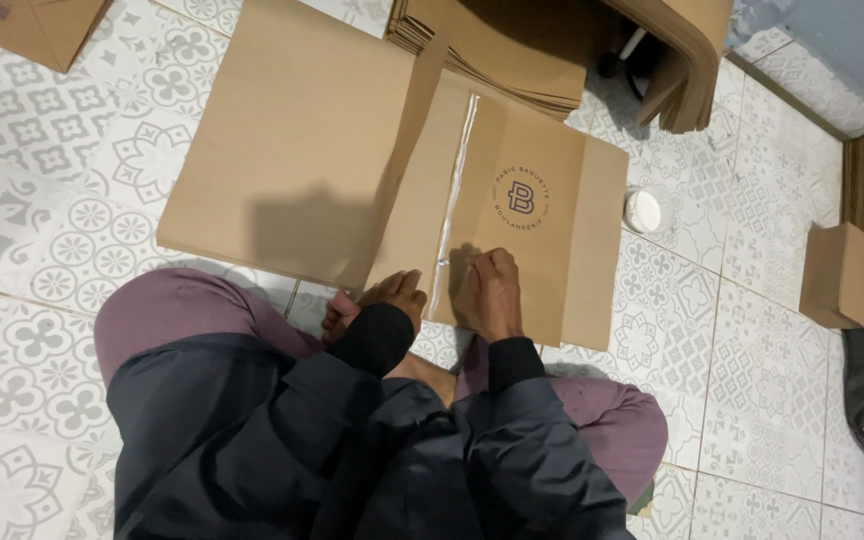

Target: The person sits on the floor and applies a white adhesive substance to the center seam of a flat cardboard sheet using a small brush. They then fold the cardboard along the seam and press down firmly with both hands to secure the bond. The person repeats this process on another sheet.

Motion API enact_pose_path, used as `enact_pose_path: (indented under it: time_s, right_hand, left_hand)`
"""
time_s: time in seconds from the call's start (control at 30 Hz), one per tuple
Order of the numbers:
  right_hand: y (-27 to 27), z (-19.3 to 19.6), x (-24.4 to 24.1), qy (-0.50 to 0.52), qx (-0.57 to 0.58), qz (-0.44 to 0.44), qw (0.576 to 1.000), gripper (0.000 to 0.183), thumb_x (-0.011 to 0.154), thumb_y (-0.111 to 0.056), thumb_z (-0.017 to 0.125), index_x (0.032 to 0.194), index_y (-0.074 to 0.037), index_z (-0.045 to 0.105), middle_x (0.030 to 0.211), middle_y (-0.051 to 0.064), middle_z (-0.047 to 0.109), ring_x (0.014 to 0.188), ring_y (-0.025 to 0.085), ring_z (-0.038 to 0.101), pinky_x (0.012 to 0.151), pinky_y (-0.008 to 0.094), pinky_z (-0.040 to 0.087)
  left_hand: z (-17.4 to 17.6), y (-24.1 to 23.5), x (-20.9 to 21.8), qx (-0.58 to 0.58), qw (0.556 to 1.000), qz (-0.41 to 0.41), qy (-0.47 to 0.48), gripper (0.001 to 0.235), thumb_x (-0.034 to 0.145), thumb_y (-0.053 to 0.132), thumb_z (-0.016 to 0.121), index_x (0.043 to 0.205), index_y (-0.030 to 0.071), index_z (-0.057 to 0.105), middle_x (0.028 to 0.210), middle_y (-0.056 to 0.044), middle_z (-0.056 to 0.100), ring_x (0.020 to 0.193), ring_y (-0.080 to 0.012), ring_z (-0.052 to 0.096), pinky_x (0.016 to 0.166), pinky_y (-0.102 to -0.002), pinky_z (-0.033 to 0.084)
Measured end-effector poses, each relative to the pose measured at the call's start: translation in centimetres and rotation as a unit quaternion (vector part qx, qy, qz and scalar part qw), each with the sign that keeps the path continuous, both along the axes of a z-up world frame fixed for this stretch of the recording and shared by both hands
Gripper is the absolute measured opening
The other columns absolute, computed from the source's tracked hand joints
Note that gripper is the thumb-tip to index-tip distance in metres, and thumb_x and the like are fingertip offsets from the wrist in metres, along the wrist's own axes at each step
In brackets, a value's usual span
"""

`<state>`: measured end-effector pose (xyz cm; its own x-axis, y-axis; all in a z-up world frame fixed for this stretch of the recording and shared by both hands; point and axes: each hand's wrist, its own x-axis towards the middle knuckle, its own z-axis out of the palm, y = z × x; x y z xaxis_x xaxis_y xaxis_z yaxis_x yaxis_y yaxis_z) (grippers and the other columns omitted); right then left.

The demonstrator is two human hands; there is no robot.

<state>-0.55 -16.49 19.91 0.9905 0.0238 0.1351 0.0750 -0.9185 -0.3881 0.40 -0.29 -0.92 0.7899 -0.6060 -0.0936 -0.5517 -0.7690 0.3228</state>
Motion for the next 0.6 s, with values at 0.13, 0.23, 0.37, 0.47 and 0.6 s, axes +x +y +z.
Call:
enact_pose_path:
  time_s: [0.13,0.23,0.37,0.47,0.6]
  right_hand:
    - [-0.5,-0.7,2.0,-0.035,-0.030,-0.001,0.999,0.011,0.095,0.002,0.064,0.103,-0.004,0.069,0.095,0.005,0.051,0.100,0.026,0.060,0.091,0.035,0.051]
    - [-1.6,-2.3,3.4,-0.058,-0.035,-0.003,0.998,0.012,0.095,0.001,0.065,0.103,-0.007,0.069,0.096,0.003,0.051,0.100,0.023,0.059,0.092,0.033,0.051]
    - [-1.5,-2.4,4.1,-0.067,-0.005,-0.005,0.998,0.013,0.094,0.005,0.065,0.103,-0.005,0.067,0.096,0.004,0.051,0.103,0.024,0.059,0.094,0.033,0.050]
    - [-0.9,-1.9,3.3,-0.053,0.006,-0.006,0.999,0.014,0.093,0.006,0.065,0.103,-0.004,0.069,0.094,0.005,0.051,0.101,0.026,0.060,0.093,0.034,0.051]
    - [-0.3,-1.2,0.8,-0.025,-0.022,0.011,0.999,0.009,0.098,-0.001,0.064,0.103,-0.004,0.069,0.092,0.005,0.051,0.096,0.025,0.059,0.088,0.034,0.051]
  left_hand:
    - [10.0,2.4,-1.1,0.004,1.000,-0.010,-0.026,0.024,0.099,0.040,0.044,0.106,0.024,0.059,0.139,-0.001,0.044,0.136,-0.0259,0.042,0.090,-0.052,0.050]
    - [3.7,0.3,-0.6,-0.007,1.000,0.012,0.000,0.023,0.102,0.039,0.042,0.106,0.026,0.060,0.139,0.000,0.044,0.136,-0.0242,0.042,0.096,-0.050,0.048]
    - [9.0,1.9,-1.1,0.003,1.000,0.018,0.009,0.032,0.107,0.039,0.033,0.110,0.024,0.061,0.139,-0.002,0.045,0.133,-0.0206,0.045,0.099,-0.041,0.045]
    - [8.3,1.7,-0.9,0.001,1.000,0.014,0.006,0.028,0.104,0.036,0.036,0.110,0.023,0.060,0.140,-0.002,0.044,0.134,-0.0217,0.043,0.099,-0.044,0.045]
    - [7.0,1.4,-0.8,-0.004,1.000,0.010,0.004,0.019,0.099,0.031,0.044,0.109,0.022,0.058,0.142,-0.002,0.041,0.136,-0.0241,0.041,0.097,-0.051,0.044]
